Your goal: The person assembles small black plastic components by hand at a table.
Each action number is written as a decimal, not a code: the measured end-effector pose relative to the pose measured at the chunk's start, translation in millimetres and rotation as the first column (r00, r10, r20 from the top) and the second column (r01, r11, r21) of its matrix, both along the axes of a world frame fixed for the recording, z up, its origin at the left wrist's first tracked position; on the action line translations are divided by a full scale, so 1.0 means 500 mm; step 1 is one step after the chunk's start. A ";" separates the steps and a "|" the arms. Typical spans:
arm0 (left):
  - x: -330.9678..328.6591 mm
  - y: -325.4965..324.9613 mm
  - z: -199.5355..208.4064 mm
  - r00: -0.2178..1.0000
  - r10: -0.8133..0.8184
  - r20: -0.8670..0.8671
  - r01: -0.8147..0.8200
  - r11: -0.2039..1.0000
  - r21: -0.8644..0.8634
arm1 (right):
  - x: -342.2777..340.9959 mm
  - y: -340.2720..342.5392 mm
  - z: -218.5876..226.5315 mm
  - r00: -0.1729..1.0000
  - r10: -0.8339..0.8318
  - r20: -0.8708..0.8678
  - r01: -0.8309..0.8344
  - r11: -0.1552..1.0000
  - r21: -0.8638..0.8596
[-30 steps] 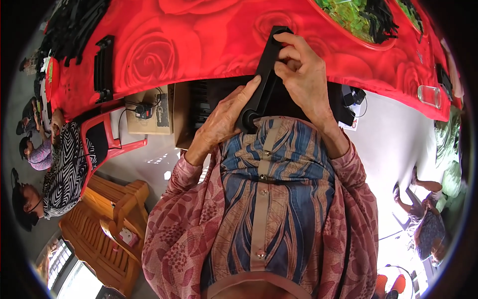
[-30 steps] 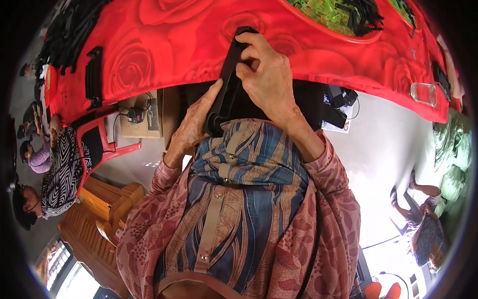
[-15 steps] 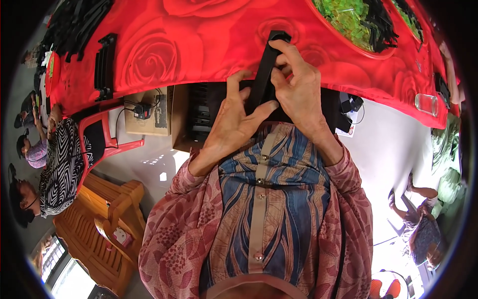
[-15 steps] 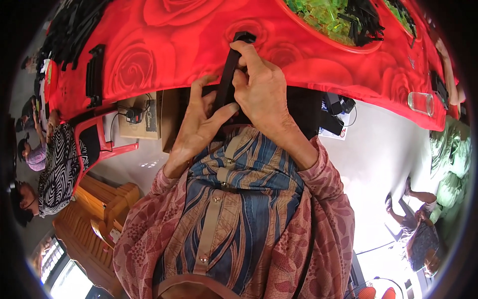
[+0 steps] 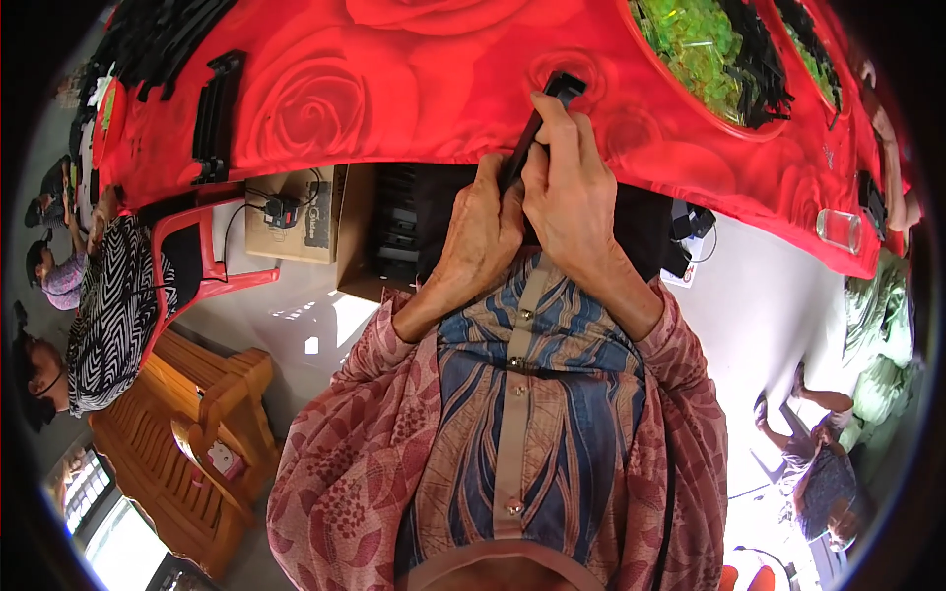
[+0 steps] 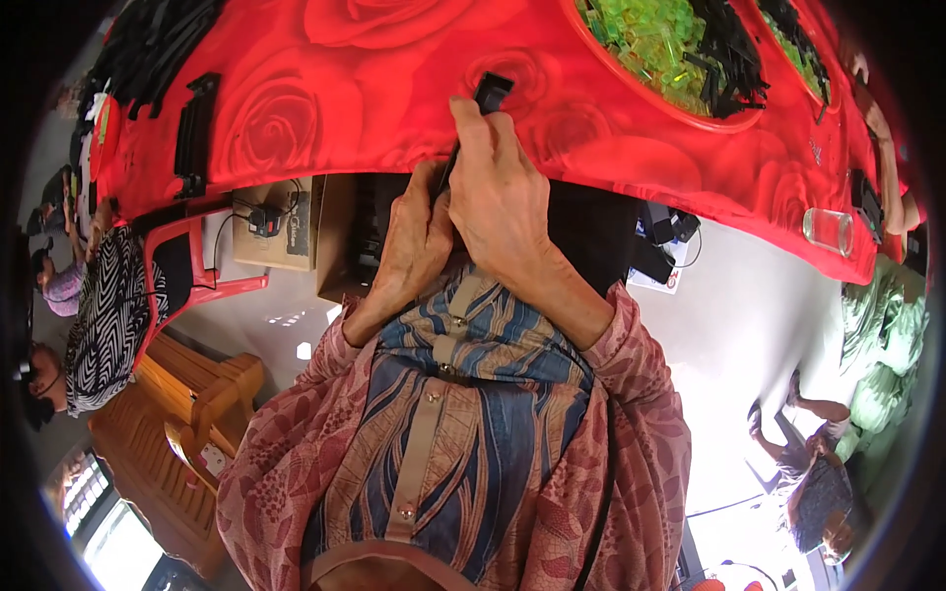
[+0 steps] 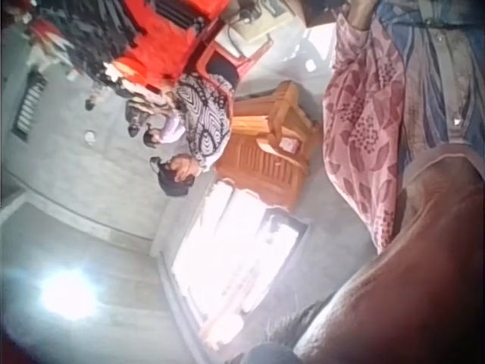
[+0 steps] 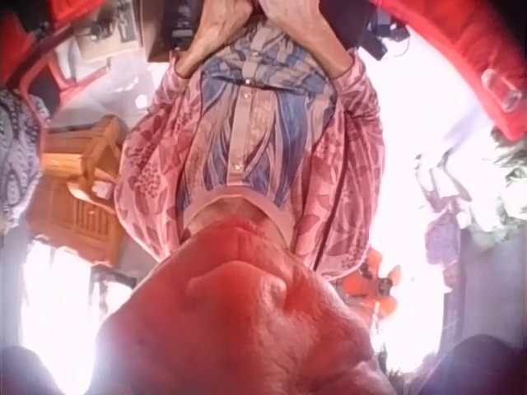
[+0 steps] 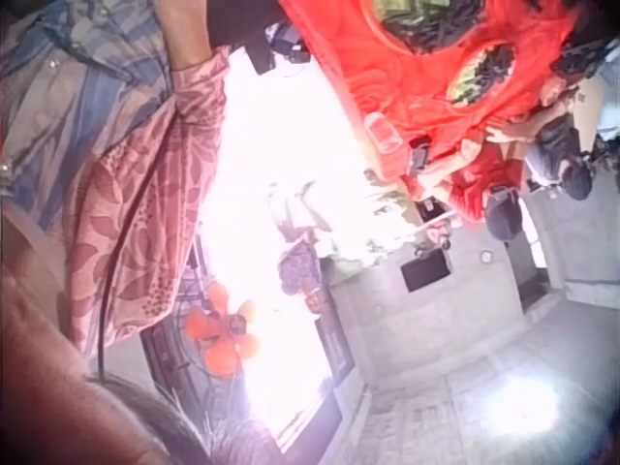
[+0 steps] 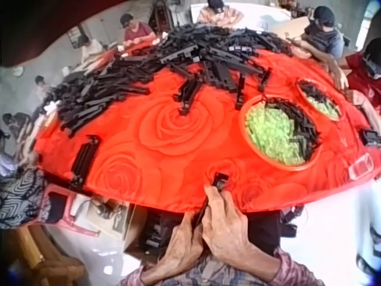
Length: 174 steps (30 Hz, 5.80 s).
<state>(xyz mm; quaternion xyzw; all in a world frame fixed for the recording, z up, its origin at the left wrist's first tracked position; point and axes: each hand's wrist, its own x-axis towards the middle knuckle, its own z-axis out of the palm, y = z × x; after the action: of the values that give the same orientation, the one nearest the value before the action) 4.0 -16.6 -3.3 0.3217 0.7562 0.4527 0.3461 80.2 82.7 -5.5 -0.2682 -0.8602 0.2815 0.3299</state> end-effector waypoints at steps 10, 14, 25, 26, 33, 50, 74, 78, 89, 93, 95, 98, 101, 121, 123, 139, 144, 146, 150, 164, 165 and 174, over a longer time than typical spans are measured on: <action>0.000 0.032 0.043 0.995 0.095 0.036 -0.101 0.967 0.235 | 0.003 -0.017 0.034 0.944 -0.150 -0.295 -0.047 0.822 -0.568; 0.004 0.052 0.009 0.986 0.154 -0.070 -0.106 0.885 0.454 | -0.014 -0.016 0.073 0.955 -0.094 -0.283 -0.171 0.603 -0.779; -0.024 0.089 -0.010 0.960 0.213 -0.182 -0.092 0.854 0.512 | -0.074 0.011 0.094 0.931 -0.231 -0.281 -0.142 0.481 -0.865; -0.029 0.090 -0.013 0.944 0.232 -0.233 -0.073 0.840 0.537 | -0.076 0.012 0.095 0.935 -0.220 -0.278 -0.153 0.455 -0.877; -0.046 0.096 -0.032 0.808 0.348 -0.475 -0.024 0.826 0.564 | -0.085 0.018 0.094 0.888 -0.249 -0.388 -0.297 0.333 -0.895; -0.080 0.075 0.014 0.985 0.172 0.024 -0.169 0.915 0.366 | -0.042 0.062 0.025 0.955 -0.142 -0.260 -0.110 0.645 -0.756; -0.060 -0.053 0.008 0.886 -0.390 0.251 0.390 0.919 0.052 | 0.046 0.043 0.082 0.921 -0.066 -0.384 -0.274 0.590 -0.759; -0.044 -0.062 -0.003 0.938 -0.302 0.173 0.276 0.948 0.158 | 0.045 0.030 0.091 0.914 -0.125 -0.386 -0.272 0.518 -0.811; -0.039 -0.065 -0.024 0.859 -0.318 0.401 0.274 0.948 0.164 | 0.035 0.022 0.068 0.863 -0.222 -0.454 -0.345 0.399 -0.850; -0.021 -0.067 -0.034 0.936 -0.287 0.204 0.253 0.951 0.175 | 0.032 0.012 0.070 0.858 -0.244 -0.451 -0.355 0.353 -0.866; -0.015 -0.069 -0.035 0.956 -0.270 0.111 0.243 0.947 0.211 | 0.034 0.008 0.070 0.856 -0.243 -0.456 -0.366 0.339 -0.867; -0.006 -0.068 -0.037 0.968 -0.250 0.001 0.245 0.948 0.205 | 0.040 0.002 0.067 0.881 -0.191 -0.433 -0.338 0.387 -0.858; -0.010 -0.059 -0.042 0.970 -0.241 0.035 0.231 0.956 0.182 | 0.040 0.005 0.063 0.877 -0.234 -0.421 -0.314 0.384 -0.868; -0.091 -0.054 -0.002 0.826 -0.551 0.118 0.560 0.826 -0.058 | 0.088 0.072 0.059 0.640 0.693 0.333 -0.441 0.685 -0.580; -0.090 -0.056 -0.004 0.822 -0.565 0.076 0.568 0.822 -0.032 | 0.087 0.067 0.046 0.648 0.695 0.312 -0.449 0.679 -0.580; -0.068 -0.069 -0.035 0.819 -0.565 -0.096 0.561 0.825 -0.072 | 0.074 0.048 0.029 0.644 0.647 0.409 -0.275 0.694 -0.665; -0.063 -0.069 -0.044 0.798 -0.590 -0.122 0.582 0.807 -0.097 | 0.075 0.044 0.021 0.611 0.661 0.437 -0.249 0.684 -0.686; -0.063 -0.065 -0.037 0.781 -0.615 -0.109 0.602 0.788 -0.131 | 0.073 0.048 0.019 0.566 0.684 0.460 -0.232 0.667 -0.708; -0.078 -0.055 -0.033 0.768 -0.634 -0.092 0.619 0.772 -0.146 | 0.076 0.053 0.007 0.685 0.652 0.324 -0.326 0.672 -0.665; -0.100 -0.060 0.047 0.838 -0.475 -0.269 0.501 0.865 0.034 | 0.111 0.125 0.076 0.810 0.578 0.099 -0.296 0.548 -0.782; -0.097 -0.058 0.041 0.844 -0.409 -0.348 0.466 0.879 0.097 | 0.113 0.130 0.082 0.822 0.555 0.128 -0.232 0.531 -0.815; -0.086 -0.049 0.032 0.875 -0.246 -0.417 0.347 0.919 0.185 | 0.129 0.132 0.083 0.871 0.470 0.141 -0.427 0.867 -0.257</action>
<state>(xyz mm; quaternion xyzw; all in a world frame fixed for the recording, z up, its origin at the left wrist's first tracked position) -39.2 -41.2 12.9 0.5590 0.6861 0.4145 0.2123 144.8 148.9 36.3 -0.1212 -0.8914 0.4150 0.1361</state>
